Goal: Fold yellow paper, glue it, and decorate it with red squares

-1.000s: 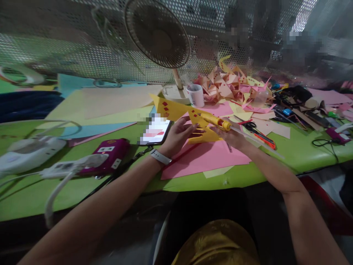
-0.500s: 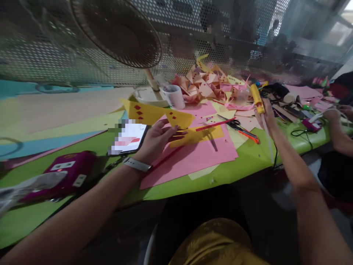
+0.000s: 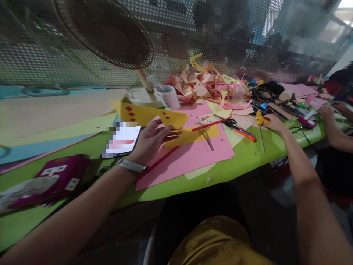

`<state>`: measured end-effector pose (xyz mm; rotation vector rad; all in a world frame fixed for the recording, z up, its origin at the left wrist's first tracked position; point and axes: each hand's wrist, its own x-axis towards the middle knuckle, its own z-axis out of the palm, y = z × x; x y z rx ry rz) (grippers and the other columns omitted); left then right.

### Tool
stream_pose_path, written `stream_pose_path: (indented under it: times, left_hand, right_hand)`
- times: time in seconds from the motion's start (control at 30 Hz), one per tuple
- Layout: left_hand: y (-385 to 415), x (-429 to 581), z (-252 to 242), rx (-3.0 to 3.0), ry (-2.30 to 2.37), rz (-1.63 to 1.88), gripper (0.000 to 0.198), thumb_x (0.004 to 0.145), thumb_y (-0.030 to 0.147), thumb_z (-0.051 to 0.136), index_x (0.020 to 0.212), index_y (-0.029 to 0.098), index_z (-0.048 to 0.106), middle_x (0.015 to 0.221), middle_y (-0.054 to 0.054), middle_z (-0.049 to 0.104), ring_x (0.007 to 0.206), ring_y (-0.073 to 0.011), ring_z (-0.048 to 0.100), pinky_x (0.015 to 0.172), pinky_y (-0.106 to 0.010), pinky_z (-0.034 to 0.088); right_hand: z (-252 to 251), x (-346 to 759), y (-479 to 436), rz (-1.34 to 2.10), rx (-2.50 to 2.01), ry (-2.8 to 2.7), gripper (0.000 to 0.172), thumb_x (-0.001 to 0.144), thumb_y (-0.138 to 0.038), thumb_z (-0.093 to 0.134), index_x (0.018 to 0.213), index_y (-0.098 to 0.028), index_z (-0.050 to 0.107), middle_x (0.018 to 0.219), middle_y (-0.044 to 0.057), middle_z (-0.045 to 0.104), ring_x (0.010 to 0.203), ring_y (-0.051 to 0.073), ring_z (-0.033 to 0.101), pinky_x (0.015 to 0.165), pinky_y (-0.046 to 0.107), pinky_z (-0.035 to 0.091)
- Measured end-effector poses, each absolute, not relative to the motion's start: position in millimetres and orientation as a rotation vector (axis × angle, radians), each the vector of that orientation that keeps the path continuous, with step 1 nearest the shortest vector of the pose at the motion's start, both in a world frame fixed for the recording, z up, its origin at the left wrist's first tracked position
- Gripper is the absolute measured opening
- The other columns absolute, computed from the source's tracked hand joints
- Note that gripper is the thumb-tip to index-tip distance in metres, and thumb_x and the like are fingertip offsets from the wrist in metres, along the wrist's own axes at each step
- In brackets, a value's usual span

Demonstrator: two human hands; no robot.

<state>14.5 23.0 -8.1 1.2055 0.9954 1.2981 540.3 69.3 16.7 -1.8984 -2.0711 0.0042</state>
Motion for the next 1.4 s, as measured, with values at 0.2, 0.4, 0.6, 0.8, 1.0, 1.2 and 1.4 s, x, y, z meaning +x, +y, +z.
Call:
stream_pose_path:
  times: [0.2,0.4,0.6,0.8,1.0,1.2,1.4]
  left_hand:
    - [22,18,-6,1.207,0.987,1.301,0.044,0.078,0.035,0.078,0.115,0.02,0.057,0.098,-0.007,0.078,0.082,-0.0222,0.078,0.084,-0.041,0.064]
    - [22,15,-7,1.199,1.012,1.336,0.046,0.077,0.038,0.078,0.114,0.021,0.058,0.098,-0.007,0.078,0.084,-0.0225,0.078,0.084,-0.04,0.064]
    - [26,8,-4,1.193,1.037,1.378,0.041,0.078,0.036,0.075,0.113,0.02,0.058,0.095,-0.006,0.077,0.087,-0.0227,0.078,0.083,-0.038,0.062]
    - [29,8,-5,1.163,1.022,1.393,0.037,0.083,0.031,0.071,0.115,0.02,0.058,0.094,-0.006,0.077,0.085,-0.0205,0.077,0.083,-0.036,0.062]
    - [30,7,-9,1.176,1.022,1.396,0.04,0.082,0.034,0.072,0.116,0.02,0.058,0.096,-0.007,0.077,0.086,-0.0207,0.077,0.083,-0.036,0.062]
    - [28,8,-7,1.174,1.015,1.386,0.043,0.078,0.038,0.076,0.114,0.021,0.059,0.094,-0.005,0.077,0.087,-0.0226,0.077,0.085,-0.039,0.061]
    - [28,7,-6,1.178,1.031,1.366,0.04,0.081,0.035,0.075,0.114,0.021,0.059,0.093,-0.006,0.077,0.085,-0.0213,0.077,0.082,-0.037,0.061]
  right_hand:
    - [51,470,53,-0.097,-1.958,-1.958,0.022,0.078,-0.036,0.063,0.085,-0.018,0.072,0.09,0.01,0.074,0.083,0.025,0.066,0.074,0.034,0.049]
    - [43,306,8,0.437,-1.624,-2.446,0.036,0.086,-0.054,0.064,0.071,-0.022,0.059,0.075,0.004,0.068,0.061,0.016,0.055,0.057,0.03,0.036]
    - [31,274,1,0.507,-1.637,-2.481,0.026,0.09,-0.036,0.064,0.072,-0.022,0.05,0.069,0.002,0.066,0.06,0.016,0.058,0.053,0.028,0.035]
    - [50,293,10,1.016,-1.531,-1.827,0.015,0.085,-0.029,0.068,0.091,-0.023,0.056,0.058,-0.003,0.066,0.042,0.015,0.061,0.04,0.025,0.045]
    - [79,288,32,1.113,-1.304,-1.506,0.007,0.083,-0.021,0.07,0.081,-0.016,0.066,0.064,0.003,0.072,0.055,0.013,0.07,0.051,0.021,0.054]
    - [81,278,56,1.137,-1.237,-1.503,0.009,0.08,-0.022,0.073,0.079,-0.017,0.066,0.07,0.002,0.073,0.056,0.012,0.067,0.054,0.023,0.054]
    - [61,283,71,0.571,-1.353,-1.886,0.024,0.079,-0.028,0.073,0.059,-0.019,0.062,0.053,-0.001,0.061,0.055,0.014,0.06,0.054,0.024,0.046]
